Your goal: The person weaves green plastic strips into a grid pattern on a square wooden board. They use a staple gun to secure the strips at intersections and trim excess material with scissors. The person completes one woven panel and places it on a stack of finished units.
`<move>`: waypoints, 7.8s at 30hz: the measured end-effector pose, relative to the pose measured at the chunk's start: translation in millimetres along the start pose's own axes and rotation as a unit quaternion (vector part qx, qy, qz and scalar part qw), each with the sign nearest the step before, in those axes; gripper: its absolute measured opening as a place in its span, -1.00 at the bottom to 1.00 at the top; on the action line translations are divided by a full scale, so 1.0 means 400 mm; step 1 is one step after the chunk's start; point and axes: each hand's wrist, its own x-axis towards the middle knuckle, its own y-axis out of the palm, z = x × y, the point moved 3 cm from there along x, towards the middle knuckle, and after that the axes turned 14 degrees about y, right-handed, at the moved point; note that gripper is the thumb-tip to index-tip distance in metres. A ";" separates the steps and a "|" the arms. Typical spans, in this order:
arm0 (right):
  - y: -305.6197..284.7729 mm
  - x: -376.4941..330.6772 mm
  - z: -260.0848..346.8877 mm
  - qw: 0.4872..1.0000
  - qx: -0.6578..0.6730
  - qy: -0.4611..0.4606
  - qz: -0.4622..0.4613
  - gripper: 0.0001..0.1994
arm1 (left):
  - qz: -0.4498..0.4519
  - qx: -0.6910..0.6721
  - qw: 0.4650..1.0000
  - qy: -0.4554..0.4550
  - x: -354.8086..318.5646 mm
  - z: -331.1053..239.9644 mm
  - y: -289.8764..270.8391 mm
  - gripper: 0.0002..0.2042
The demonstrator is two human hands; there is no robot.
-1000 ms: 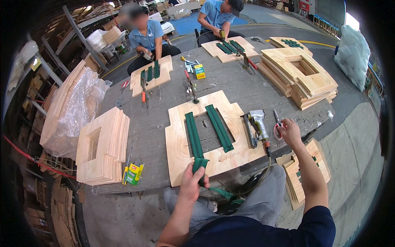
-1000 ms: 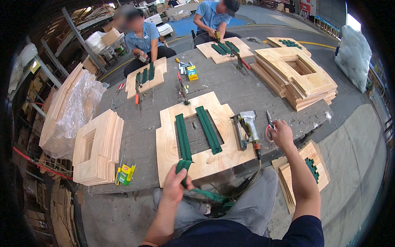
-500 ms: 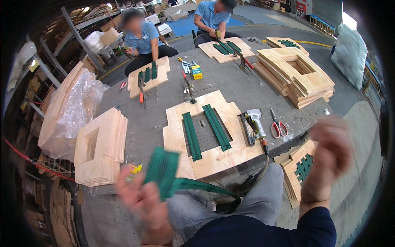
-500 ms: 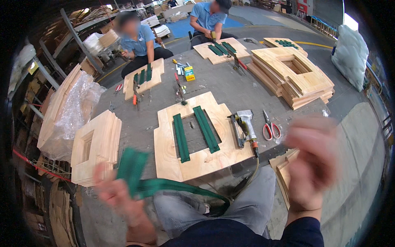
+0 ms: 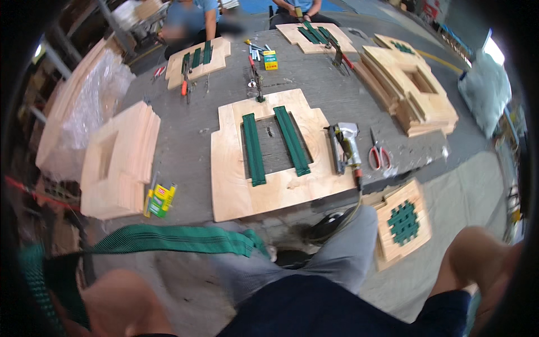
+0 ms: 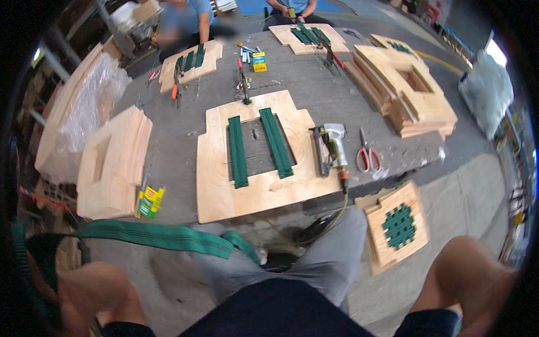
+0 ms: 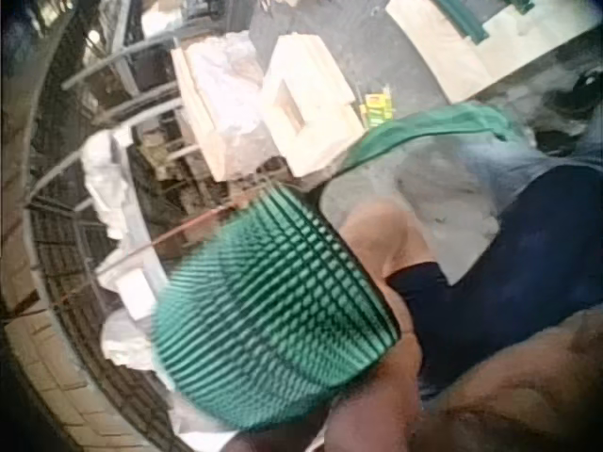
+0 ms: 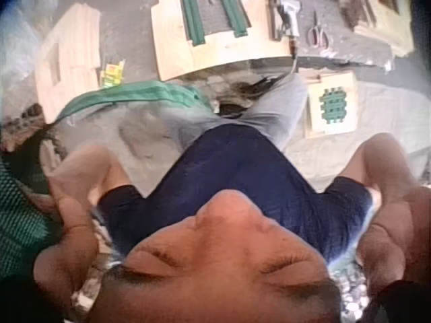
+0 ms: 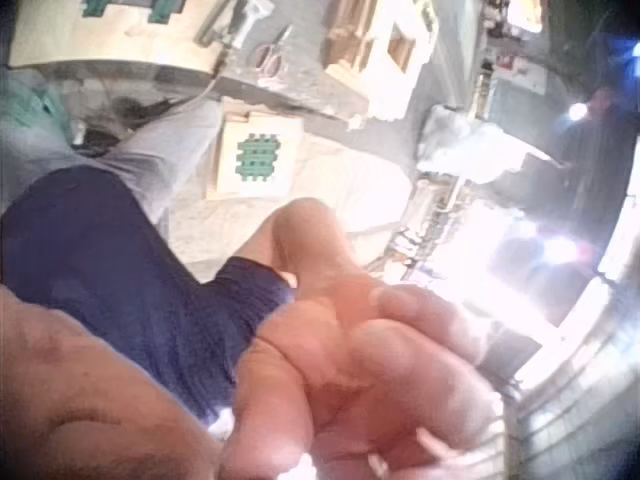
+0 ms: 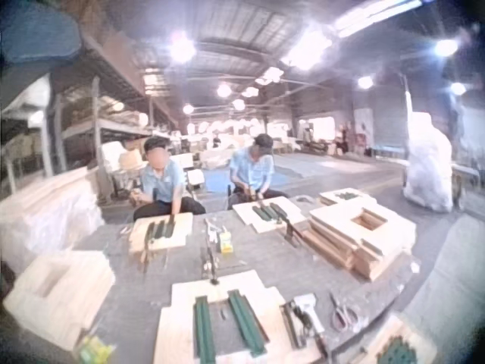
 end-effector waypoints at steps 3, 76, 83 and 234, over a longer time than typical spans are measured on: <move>0.010 -0.006 0.002 0.999 -0.019 0.039 0.005 -0.52 | -0.004 0.001 1.000 -0.010 -0.020 0.020 0.003 -0.61; 0.909 -0.012 0.026 0.592 0.610 0.521 -0.077 -0.82 | -0.204 -0.636 0.237 -0.706 -0.269 -0.531 0.570 -0.91; 0.915 -0.002 -0.007 0.662 0.553 0.499 -0.085 -0.75 | -0.204 -0.638 0.208 -0.713 -0.244 -0.495 0.589 -0.94; 1.351 0.333 -0.347 0.564 0.428 0.693 0.139 -0.78 | 0.181 -0.303 0.822 -0.447 -0.468 -0.327 1.132 -0.68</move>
